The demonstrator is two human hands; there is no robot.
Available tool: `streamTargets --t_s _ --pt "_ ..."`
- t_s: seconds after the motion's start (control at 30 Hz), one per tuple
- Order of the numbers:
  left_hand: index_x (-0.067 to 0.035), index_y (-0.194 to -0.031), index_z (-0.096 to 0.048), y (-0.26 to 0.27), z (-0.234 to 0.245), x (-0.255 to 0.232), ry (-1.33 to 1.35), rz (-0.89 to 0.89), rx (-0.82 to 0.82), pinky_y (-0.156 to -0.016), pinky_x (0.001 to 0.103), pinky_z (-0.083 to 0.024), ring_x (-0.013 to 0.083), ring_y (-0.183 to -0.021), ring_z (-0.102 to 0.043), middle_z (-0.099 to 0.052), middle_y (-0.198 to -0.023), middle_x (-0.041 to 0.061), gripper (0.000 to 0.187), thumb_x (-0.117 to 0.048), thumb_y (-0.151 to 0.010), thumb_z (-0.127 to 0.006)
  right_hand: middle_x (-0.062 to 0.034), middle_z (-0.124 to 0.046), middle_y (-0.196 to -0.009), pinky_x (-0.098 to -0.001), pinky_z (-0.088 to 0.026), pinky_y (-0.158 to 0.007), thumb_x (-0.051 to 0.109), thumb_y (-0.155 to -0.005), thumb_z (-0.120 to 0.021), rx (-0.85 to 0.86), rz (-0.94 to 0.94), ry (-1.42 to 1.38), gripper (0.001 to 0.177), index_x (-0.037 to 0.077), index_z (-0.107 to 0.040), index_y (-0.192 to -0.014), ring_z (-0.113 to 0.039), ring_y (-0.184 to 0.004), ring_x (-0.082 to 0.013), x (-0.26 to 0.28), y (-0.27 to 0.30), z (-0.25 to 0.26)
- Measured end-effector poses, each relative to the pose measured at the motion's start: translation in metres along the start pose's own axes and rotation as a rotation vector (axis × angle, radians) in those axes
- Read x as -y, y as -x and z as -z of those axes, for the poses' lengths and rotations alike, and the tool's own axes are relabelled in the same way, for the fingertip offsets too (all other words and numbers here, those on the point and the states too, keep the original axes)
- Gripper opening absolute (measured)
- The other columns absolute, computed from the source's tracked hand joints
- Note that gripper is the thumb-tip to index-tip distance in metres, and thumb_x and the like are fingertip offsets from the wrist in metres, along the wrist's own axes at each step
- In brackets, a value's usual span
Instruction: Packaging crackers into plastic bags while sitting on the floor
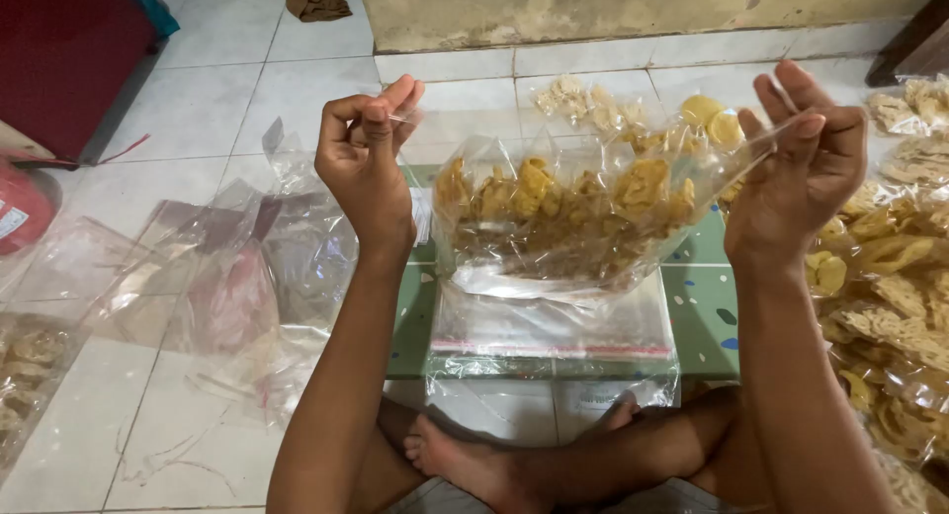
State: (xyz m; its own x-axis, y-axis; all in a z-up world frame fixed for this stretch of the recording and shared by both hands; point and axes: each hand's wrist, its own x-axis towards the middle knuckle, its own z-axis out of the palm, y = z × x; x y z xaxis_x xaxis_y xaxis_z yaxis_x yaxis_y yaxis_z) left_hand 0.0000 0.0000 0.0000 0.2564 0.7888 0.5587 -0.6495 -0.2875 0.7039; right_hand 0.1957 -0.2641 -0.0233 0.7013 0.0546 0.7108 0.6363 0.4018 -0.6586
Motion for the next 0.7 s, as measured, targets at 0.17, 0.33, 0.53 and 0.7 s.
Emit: streamTargets --t_s 0.17,0.33,0.53,0.7 --pt "-0.014 -0.094 -0.053 -0.002 -0.003 0.001 0.007 0.002 -0.004 -0.088 0.041 -0.063 0.0337 -0.097 -0.080 -0.077 -0.091 0.017 0.025 -0.035 -0.097 -0.067 -0.0218 -0.073 -0.120 -0.0454 -0.068 -0.095 0.049 -0.106 -0.065 -0.037 -0.045 -0.083 0.038 0.017 -0.046 -0.107 -0.077 -0.114 -0.0367 0.001 0.005 -0.007" --pt "-0.006 -0.097 -0.052 -0.005 -0.010 0.012 0.068 -0.074 -0.027 -0.091 0.054 -0.068 0.0369 -0.081 -0.079 -0.071 -0.073 0.018 0.034 -0.037 -0.097 -0.066 -0.0193 -0.076 -0.103 -0.0441 -0.073 -0.091 0.041 -0.107 -0.066 -0.111 -0.042 -0.143 0.032 0.014 -0.047 -0.111 -0.079 -0.096 -0.0311 -0.008 0.008 -0.010" --pt "-0.009 -0.094 -0.055 -0.006 -0.017 0.023 0.066 -0.128 -0.091 -0.084 0.055 -0.071 0.0264 -0.066 -0.074 -0.056 -0.064 0.008 0.029 -0.036 -0.098 -0.064 -0.0005 -0.063 -0.074 -0.0630 -0.071 -0.103 0.039 -0.109 -0.064 -0.149 0.043 -0.166 0.023 0.018 -0.054 -0.105 -0.068 -0.072 -0.0179 -0.019 0.008 -0.017" --pt "-0.012 -0.096 -0.055 -0.009 -0.029 0.036 0.183 -0.020 -0.122 -0.072 0.053 -0.069 0.0186 -0.046 -0.061 -0.052 -0.065 0.005 0.017 -0.026 -0.102 -0.059 0.0007 -0.051 -0.065 -0.0483 -0.075 -0.080 0.039 -0.109 -0.062 -0.247 0.037 -0.143 0.025 0.017 -0.053 -0.106 -0.053 -0.056 -0.0136 -0.033 0.001 -0.022"
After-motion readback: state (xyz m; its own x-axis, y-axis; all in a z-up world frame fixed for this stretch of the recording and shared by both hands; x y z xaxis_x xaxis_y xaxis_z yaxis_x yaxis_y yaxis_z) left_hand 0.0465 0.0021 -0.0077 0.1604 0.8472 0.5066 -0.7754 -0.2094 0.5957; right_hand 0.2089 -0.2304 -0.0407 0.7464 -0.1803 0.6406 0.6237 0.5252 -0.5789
